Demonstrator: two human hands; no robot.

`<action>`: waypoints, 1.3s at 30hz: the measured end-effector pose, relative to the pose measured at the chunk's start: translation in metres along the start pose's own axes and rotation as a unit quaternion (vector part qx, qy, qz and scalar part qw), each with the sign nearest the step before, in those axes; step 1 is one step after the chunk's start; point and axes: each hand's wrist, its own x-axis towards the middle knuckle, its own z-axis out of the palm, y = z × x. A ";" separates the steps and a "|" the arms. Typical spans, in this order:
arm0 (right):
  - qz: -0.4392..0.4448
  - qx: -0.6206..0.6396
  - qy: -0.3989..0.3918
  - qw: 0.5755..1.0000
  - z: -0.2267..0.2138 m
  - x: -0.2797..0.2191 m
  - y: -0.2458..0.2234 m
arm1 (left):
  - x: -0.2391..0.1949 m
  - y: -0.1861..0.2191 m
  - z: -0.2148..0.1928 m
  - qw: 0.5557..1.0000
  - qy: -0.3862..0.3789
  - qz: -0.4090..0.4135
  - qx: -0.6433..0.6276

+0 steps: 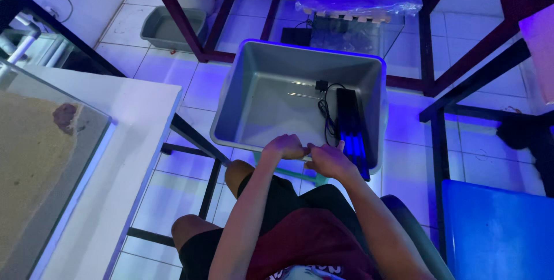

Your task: The person handles various aquarium components, including a light bar and filter parts, by hand. They hold and turn the light bar, then separate and assemble pieces of a plastic water pump and filter housing.

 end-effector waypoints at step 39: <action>-0.490 0.468 -0.051 0.734 0.004 -0.055 -0.258 | -0.250 -0.080 -0.004 0.510 0.648 0.139 -0.548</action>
